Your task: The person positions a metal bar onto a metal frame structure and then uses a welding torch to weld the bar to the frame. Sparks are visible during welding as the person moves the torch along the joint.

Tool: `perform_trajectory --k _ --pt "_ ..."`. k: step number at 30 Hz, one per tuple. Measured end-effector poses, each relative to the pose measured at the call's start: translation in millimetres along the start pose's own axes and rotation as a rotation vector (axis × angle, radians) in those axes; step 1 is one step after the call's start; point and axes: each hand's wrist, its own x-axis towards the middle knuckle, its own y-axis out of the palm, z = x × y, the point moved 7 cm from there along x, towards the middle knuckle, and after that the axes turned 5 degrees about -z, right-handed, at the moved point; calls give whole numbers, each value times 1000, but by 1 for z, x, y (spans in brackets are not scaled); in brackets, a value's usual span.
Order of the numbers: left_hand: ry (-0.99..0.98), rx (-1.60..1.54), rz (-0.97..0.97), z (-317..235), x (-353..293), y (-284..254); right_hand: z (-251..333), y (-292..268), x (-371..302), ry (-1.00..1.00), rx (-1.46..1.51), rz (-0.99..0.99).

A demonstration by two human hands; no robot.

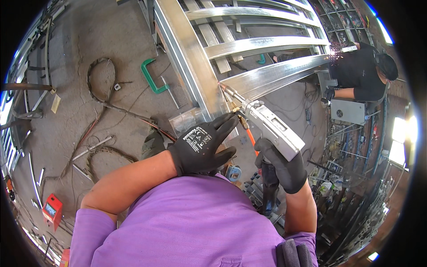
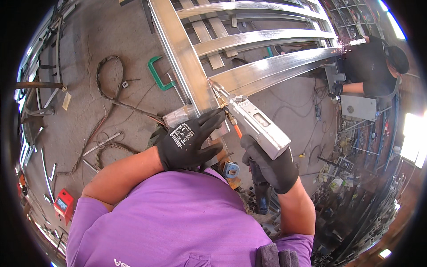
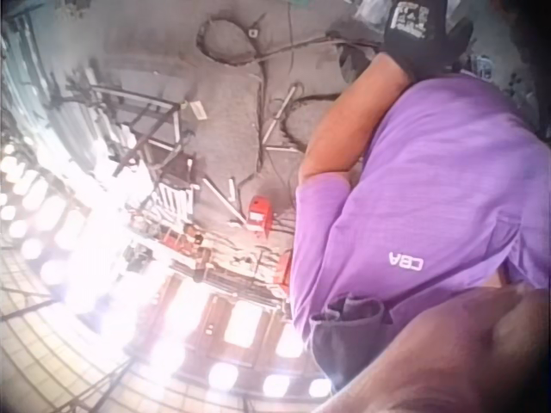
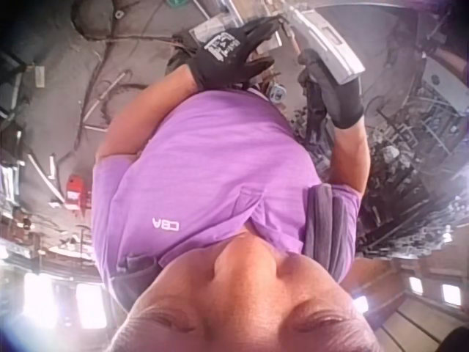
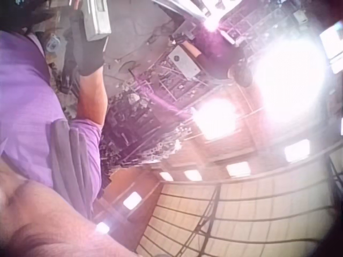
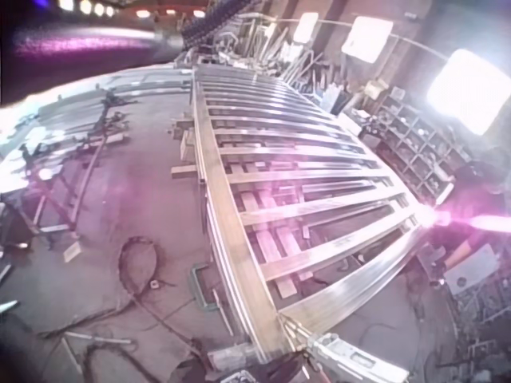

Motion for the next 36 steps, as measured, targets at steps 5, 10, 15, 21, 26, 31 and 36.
perform_trajectory --k 5,10,15,21,26,31,36 --pt "-14 0 12 0 1 0 -6 -2 2 -62 0 9" --pt "-45 25 48 -1 1 0 -2 1 0 -74 -36 -34" --pt "-28 23 35 0 1 0 0 1 -2 20 6 3" --pt "-30 13 34 -2 2 -1 1 3 -3 -7 -3 -32" --pt "-41 16 46 -1 2 1 1 2 -1 -19 -34 -30" --pt "-24 15 31 -1 1 0 1 2 0 -7 -24 1" --pt "-31 27 42 -1 2 1 -3 0 0 -1 18 10"
